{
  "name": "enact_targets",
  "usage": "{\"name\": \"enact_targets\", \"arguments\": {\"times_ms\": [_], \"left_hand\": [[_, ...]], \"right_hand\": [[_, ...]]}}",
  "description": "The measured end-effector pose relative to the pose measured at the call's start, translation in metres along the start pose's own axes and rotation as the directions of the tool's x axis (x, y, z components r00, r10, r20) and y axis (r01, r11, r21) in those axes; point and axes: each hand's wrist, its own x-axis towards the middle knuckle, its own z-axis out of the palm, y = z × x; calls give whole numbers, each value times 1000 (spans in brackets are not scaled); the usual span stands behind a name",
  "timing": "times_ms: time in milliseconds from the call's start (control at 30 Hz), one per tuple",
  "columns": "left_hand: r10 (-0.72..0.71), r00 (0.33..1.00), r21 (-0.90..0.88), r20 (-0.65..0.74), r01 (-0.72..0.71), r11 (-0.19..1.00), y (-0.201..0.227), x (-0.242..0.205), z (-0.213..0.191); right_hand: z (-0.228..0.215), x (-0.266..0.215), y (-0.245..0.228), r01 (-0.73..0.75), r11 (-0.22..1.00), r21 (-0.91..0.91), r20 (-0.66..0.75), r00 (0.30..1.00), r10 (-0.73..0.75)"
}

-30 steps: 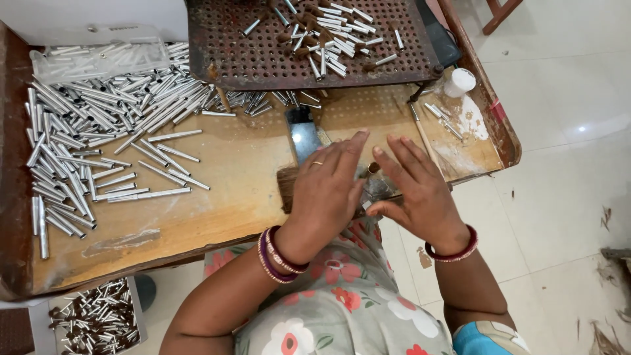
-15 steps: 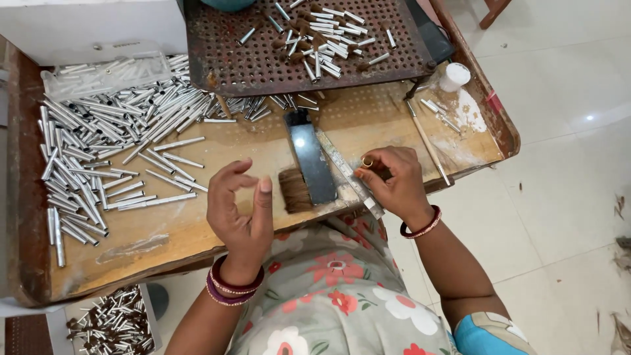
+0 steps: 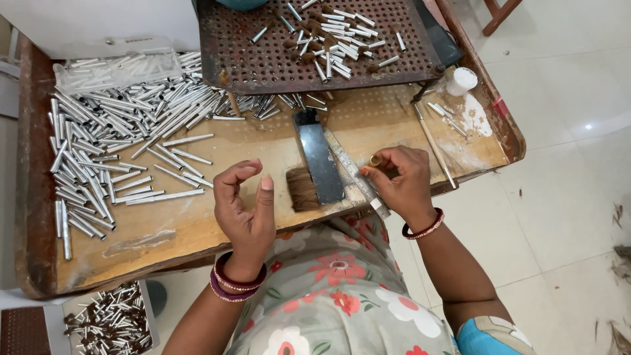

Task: The recorder is assembling brushes by inserting bundles of bristles into small metal tubes.

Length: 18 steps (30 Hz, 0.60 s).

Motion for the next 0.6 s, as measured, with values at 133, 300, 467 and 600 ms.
{"name": "enact_targets", "arguments": {"times_ms": [133,300,467,600], "left_hand": [[2,1000,29,7,-2,1000,1,0,1],[-2,1000,46,8,2,999,2,1,2],[5,1000,52,8,-5,999,3,0,1],[6,1000,46,5,-7,999,3,0,1]], "right_hand": [[0,4,-2,-60,998,12,42,997,60],[-5,11,0,-161,985,67,138,979,150],[-22,23,-9,24,996,91,55,998,-29],[-23,27,-10,-82,995,64,118,990,74]]}}
